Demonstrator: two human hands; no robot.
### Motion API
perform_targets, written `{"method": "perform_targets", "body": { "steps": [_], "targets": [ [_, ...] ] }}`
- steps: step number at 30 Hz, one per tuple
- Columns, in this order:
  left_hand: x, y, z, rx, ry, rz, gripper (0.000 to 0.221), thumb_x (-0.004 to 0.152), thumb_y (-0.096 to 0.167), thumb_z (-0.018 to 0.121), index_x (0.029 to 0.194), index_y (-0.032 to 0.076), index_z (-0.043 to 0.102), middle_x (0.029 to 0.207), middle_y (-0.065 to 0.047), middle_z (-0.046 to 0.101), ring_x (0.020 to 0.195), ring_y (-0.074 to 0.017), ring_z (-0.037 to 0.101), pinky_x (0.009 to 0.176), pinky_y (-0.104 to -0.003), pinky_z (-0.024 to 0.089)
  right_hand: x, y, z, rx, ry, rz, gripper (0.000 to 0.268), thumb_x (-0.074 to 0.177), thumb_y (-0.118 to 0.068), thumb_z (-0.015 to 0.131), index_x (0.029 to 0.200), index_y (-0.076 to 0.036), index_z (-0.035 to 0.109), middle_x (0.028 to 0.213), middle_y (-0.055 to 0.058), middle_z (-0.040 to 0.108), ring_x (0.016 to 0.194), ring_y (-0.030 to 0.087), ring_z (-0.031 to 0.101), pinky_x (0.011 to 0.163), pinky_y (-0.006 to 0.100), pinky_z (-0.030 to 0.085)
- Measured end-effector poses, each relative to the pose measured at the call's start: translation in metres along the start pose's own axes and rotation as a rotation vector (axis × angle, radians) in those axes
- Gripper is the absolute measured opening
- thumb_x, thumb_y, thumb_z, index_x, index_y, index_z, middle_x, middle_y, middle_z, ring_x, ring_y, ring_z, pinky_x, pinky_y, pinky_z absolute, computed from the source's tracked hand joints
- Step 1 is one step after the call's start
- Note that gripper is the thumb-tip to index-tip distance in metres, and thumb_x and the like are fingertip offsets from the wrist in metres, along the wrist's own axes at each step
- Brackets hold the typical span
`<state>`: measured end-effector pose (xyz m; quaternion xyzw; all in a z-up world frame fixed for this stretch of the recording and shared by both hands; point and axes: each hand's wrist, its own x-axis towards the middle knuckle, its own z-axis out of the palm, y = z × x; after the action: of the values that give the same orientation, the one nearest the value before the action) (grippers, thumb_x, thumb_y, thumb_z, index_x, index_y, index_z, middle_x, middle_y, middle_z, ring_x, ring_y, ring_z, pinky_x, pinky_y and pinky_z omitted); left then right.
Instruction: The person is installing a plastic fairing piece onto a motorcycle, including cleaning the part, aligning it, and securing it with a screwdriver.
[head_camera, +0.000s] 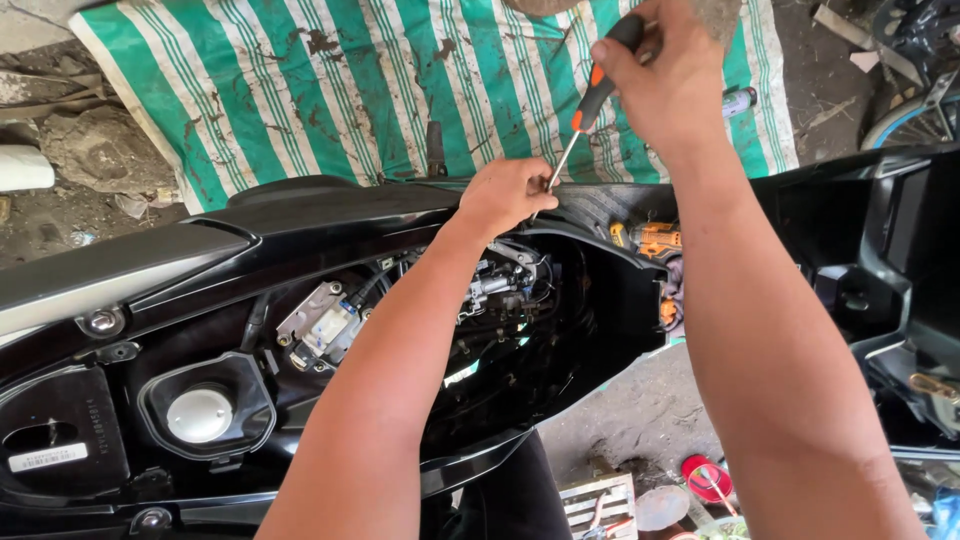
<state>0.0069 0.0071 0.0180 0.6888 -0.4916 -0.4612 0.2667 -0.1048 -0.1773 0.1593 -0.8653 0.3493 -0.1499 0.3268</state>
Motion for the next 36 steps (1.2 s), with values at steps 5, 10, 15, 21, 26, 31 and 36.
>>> {"method": "perform_targets", "body": {
  "steps": [5, 10, 15, 21, 26, 31, 36],
  "targets": [
    [0.004, -0.008, 0.004, 0.016, 0.045, 0.064, 0.018, 0.095, 0.025, 0.088, 0.112, 0.018, 0.086, 0.096, -0.001, 0.086, 0.086, -0.0211, 0.081, 0.076, -0.042, 0.065, -0.004, 0.017, 0.026, -0.172, 0.218, -0.064, 0.045, 0.116, -0.029, 0.098, 0.101, -0.013, 0.059, 0.084, 0.002, 0.067, 0.069, 0.027, 0.060, 0.061, 0.055, 0.049],
    [0.001, -0.012, 0.002, 0.041, 0.064, 0.184, 0.011, 0.098, 0.018, 0.083, 0.108, 0.019, 0.089, 0.087, 0.004, 0.086, 0.072, -0.0140, 0.078, 0.072, -0.035, 0.065, -0.029, -0.016, 0.023, 0.079, 0.117, -0.218, 0.029, 0.127, -0.026, 0.078, 0.134, -0.010, 0.055, 0.086, 0.006, 0.042, 0.072, 0.026, 0.042, 0.065, 0.050, 0.038],
    [-0.001, -0.014, 0.001, 0.050, 0.021, 0.166, 0.025, 0.103, 0.020, 0.075, 0.126, 0.020, 0.085, 0.089, 0.005, 0.085, 0.067, -0.0142, 0.074, 0.070, -0.036, 0.062, -0.033, -0.016, 0.016, 0.500, -0.058, -0.108, 0.022, 0.120, -0.022, 0.052, 0.142, -0.021, 0.056, 0.124, 0.005, 0.058, 0.110, 0.030, 0.066, 0.093, 0.049, 0.068],
    [-0.004, -0.005, -0.003, 0.092, -0.001, 0.122, 0.020, 0.097, 0.022, 0.073, 0.115, 0.021, 0.084, 0.092, 0.008, 0.082, 0.075, -0.0153, 0.074, 0.068, -0.037, 0.057, -0.029, -0.018, 0.018, 0.169, 0.089, -0.180, 0.015, 0.119, -0.014, 0.078, 0.121, -0.010, 0.063, 0.111, 0.009, 0.071, 0.085, 0.026, 0.068, 0.072, 0.044, 0.059],
    [0.003, -0.011, 0.003, 0.019, 0.043, 0.084, 0.022, 0.093, 0.024, 0.088, 0.114, 0.017, 0.086, 0.088, 0.000, 0.085, 0.073, -0.0193, 0.076, 0.069, -0.040, 0.060, -0.024, -0.021, 0.022, -0.011, 0.191, -0.094, 0.039, 0.111, -0.020, 0.098, 0.107, -0.013, 0.060, 0.090, 0.004, 0.069, 0.077, 0.026, 0.062, 0.068, 0.048, 0.051],
    [0.008, -0.024, 0.012, 0.011, 0.043, 0.155, 0.020, 0.102, 0.015, 0.077, 0.120, 0.012, 0.085, 0.094, 0.000, 0.089, 0.087, -0.0158, 0.084, 0.078, -0.038, 0.067, -0.019, -0.011, 0.030, 0.141, 0.103, -0.093, 0.029, 0.115, -0.023, 0.083, 0.128, -0.013, 0.059, 0.109, 0.006, 0.069, 0.089, 0.024, 0.061, 0.076, 0.046, 0.053],
    [0.005, -0.010, 0.007, 0.073, -0.046, 0.030, 0.028, 0.111, 0.020, 0.062, 0.135, 0.015, 0.075, 0.108, -0.002, 0.086, 0.082, -0.0258, 0.076, 0.065, -0.045, 0.056, 0.000, 0.000, 0.032, 0.710, -0.032, 0.160, 0.026, 0.109, -0.016, 0.058, 0.134, -0.017, 0.054, 0.120, 0.007, 0.065, 0.108, 0.027, 0.072, 0.086, 0.049, 0.067]
  ]
}}
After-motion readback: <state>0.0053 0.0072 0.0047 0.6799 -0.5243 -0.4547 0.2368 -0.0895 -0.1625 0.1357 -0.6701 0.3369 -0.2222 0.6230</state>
